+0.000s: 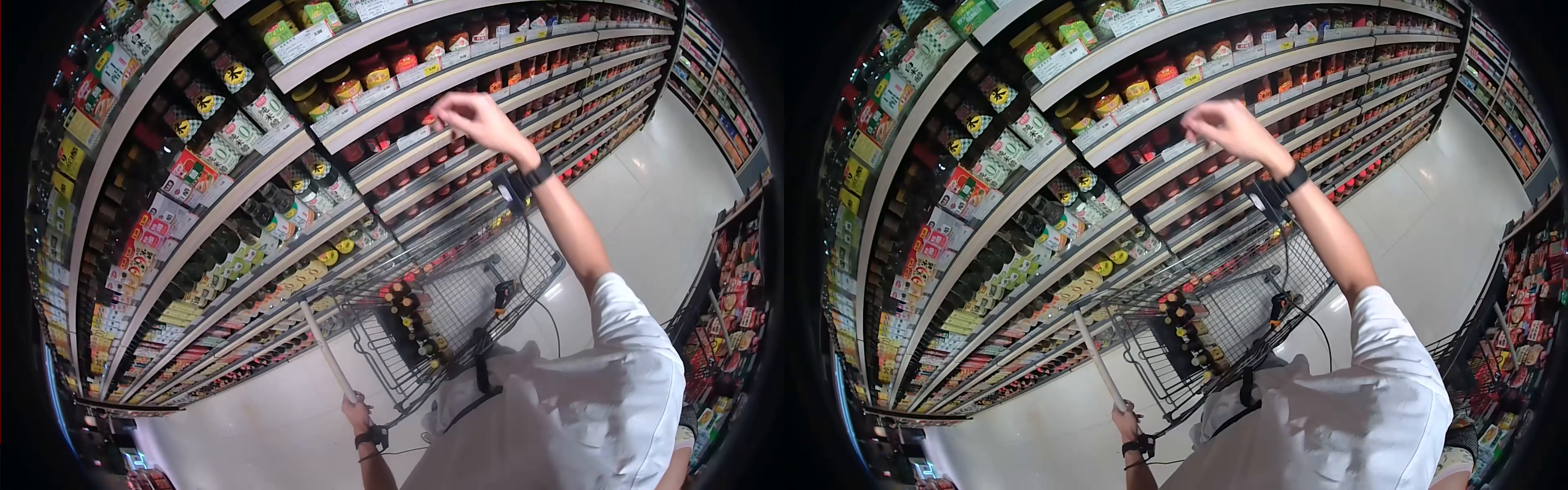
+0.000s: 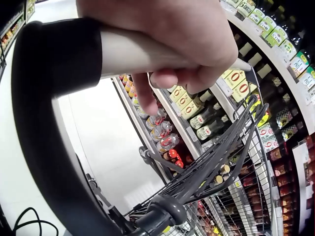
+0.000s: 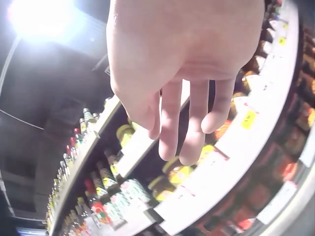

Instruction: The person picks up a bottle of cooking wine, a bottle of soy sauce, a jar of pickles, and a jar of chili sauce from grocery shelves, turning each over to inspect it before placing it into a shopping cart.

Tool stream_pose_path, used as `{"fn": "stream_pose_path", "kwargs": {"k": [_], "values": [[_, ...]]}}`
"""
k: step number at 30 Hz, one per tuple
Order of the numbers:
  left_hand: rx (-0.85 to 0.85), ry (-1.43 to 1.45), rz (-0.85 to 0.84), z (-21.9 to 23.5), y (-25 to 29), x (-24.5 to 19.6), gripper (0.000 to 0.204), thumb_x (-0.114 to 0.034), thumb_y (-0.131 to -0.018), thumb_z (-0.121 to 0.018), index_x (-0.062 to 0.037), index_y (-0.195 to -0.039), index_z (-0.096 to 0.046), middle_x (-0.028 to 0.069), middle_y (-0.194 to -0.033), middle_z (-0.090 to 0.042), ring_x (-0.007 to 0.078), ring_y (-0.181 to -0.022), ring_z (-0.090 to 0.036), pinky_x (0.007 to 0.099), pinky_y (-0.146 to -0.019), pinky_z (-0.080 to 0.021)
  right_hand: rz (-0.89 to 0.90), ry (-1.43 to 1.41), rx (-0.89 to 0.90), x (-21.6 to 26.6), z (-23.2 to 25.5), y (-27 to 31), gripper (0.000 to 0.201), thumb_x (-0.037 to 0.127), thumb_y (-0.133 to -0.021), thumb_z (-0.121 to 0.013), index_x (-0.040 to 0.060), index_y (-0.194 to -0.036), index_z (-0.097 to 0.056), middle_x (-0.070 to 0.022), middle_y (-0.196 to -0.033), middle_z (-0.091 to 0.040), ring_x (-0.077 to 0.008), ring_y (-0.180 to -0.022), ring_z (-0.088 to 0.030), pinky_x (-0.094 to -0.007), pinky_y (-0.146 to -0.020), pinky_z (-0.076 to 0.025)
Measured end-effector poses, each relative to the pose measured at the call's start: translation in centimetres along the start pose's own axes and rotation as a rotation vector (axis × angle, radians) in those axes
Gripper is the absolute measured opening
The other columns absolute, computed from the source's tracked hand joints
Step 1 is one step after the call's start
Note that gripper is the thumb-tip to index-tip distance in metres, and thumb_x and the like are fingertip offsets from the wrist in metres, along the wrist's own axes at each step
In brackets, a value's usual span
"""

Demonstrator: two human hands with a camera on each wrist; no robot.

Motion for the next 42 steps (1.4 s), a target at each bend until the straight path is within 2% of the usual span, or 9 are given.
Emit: {"fn": "stream_pose_path", "kwargs": {"k": [11, 15, 18, 23, 26, 29, 36, 40, 42], "values": [[0.065, 0.089, -0.008, -3.9, 1.7, -0.6, 0.009, -0.004, -0.087, -0.059, -0.0004, -0.095, -0.056, 0.0073, -0.065, -0.055, 0.0164, -0.044, -0.055, 0.0293, -0.039, -0.049, 0.212, 0.133, 0.044, 6.0, -6.8, -9.8, 0.023, 0.022, -0.098, -0.059, 0.0016, -0.106, -0.067, -0.0059, -0.075, -0.072, -0.0093, -0.056, -0.063, -0.0251, -0.056, -0.051], [0.089, 0.085, -0.029, -5.2, 1.8, -1.0, 0.005, 0.0, -0.085, -0.05, -0.0012, -0.09, -0.049, 0.0049, -0.06, -0.048, 0.0139, -0.042, -0.048, 0.033, -0.043, -0.054, 0.197, 0.259, 0.024, 5.8, -7.8, -8.3, 0.052, 0.035, -0.098, -0.058, 0.0, -0.061, -0.066, -0.005, -0.054, -0.064, -0.0116, -0.05, -0.062, -0.0274, -0.053, -0.049], [0.17, 0.132, -0.013, -4.8, 1.6, -0.5, 0.009, 0.003, -0.08, -0.047, -0.0015, -0.087, -0.044, 0.0061, -0.061, -0.048, 0.0157, -0.042, -0.049, 0.0338, -0.042, -0.054, 0.194, 0.391, 0.087, 4.7, -7.3, -6.6, 0.057, 0.04, -0.097, -0.059, 0.0015, -0.056, -0.066, -0.0042, -0.047, -0.06, -0.0131, -0.045, -0.059, -0.0282, -0.051, -0.047], [0.202, 0.139, 0.001, -4.7, 1.5, -0.8, 0.013, 0.002, -0.076, -0.048, -0.0002, -0.088, -0.044, 0.0073, -0.063, -0.049, 0.0174, -0.043, -0.051, 0.0338, -0.041, -0.053, 0.142, 0.35, -0.029, 3.6, -6.8, -4.6, 0.039, 0.021, -0.085, -0.065, -0.004, -0.057, -0.054, -0.017, -0.048, -0.039, -0.0325, -0.044, -0.042, -0.038, -0.048, -0.038], [0.183, 0.158, -0.023, -4.9, 1.9, -1.2, 0.009, 0.005, -0.077, -0.046, -0.0003, -0.084, -0.043, 0.0075, -0.058, -0.048, 0.0166, -0.04, -0.047, 0.0347, -0.04, -0.052, 0.237, 0.457, 0.013, 2.7, -5.8, -4.2, 0.033, 0.009, -0.075, -0.059, -0.0027, -0.054, -0.036, -0.0177, -0.048, -0.033, -0.0293, -0.042, -0.035, -0.0422, -0.049, -0.035], [0.168, 0.131, -0.034, -4.9, 1.5, -0.8, 0.01, 0.004, -0.077, -0.046, -0.0006, -0.084, -0.043, 0.0071, -0.058, -0.048, 0.0165, -0.04, -0.047, 0.0344, -0.04, -0.052, 0.174, 0.363, -0.037, 3.0, -5.8, -4.1, 0.032, 0.002, -0.071, -0.058, -0.0031, -0.058, -0.03, -0.0191, -0.053, -0.024, -0.0303, -0.047, -0.026, -0.0434, -0.049, -0.03], [0.172, 0.159, -0.023, -5.0, 2.0, -1.2, 0.012, 0.003, -0.078, -0.048, -0.0003, -0.088, -0.043, 0.0066, -0.059, -0.048, 0.0165, -0.041, -0.049, 0.0336, -0.04, -0.053, 0.388, 0.294, -0.174, 4.7, -9.9, -6.7, 0.028, 0.001, -0.072, -0.057, -0.0019, -0.059, -0.033, -0.0196, -0.054, -0.03, -0.0397, -0.051, -0.039, -0.0418, -0.051, -0.035], [0.188, 0.143, -0.01, -4.9, 1.4, -0.3, 0.016, 0.002, -0.078, -0.05, 0.0019, -0.093, -0.044, 0.0079, -0.063, -0.05, 0.0183, -0.044, -0.053, 0.0327, -0.041, -0.053, 0.526, 0.325, -0.254, 3.6, -13.4, -12.1, 0.02, 0.015, -0.079, -0.066, 0.0046, -0.094, -0.058, -0.0168, -0.096, -0.062, -0.0407, -0.072, -0.059, -0.0465, -0.069, -0.05], [0.198, 0.151, -0.011, -4.6, 1.3, -0.4, 0.016, 0.001, -0.078, -0.051, 0.0021, -0.093, -0.045, 0.008, -0.064, -0.051, 0.0185, -0.044, -0.053, 0.0328, -0.041, -0.053, 0.396, 0.498, -0.258, 3.4, -14.2, -14.2, 0.045, 0.025, -0.084, -0.067, 0.0063, -0.123, -0.053, -0.0139, -0.119, -0.056, -0.041, -0.089, -0.062, -0.0479, -0.077, -0.052]]}}
Point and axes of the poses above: each hand's wrist, its own y-axis away from the middle knuckle, its own z-axis out of the back of the hand, x = y × z, the point moved 1 cm from there along -y, towards the middle knuckle
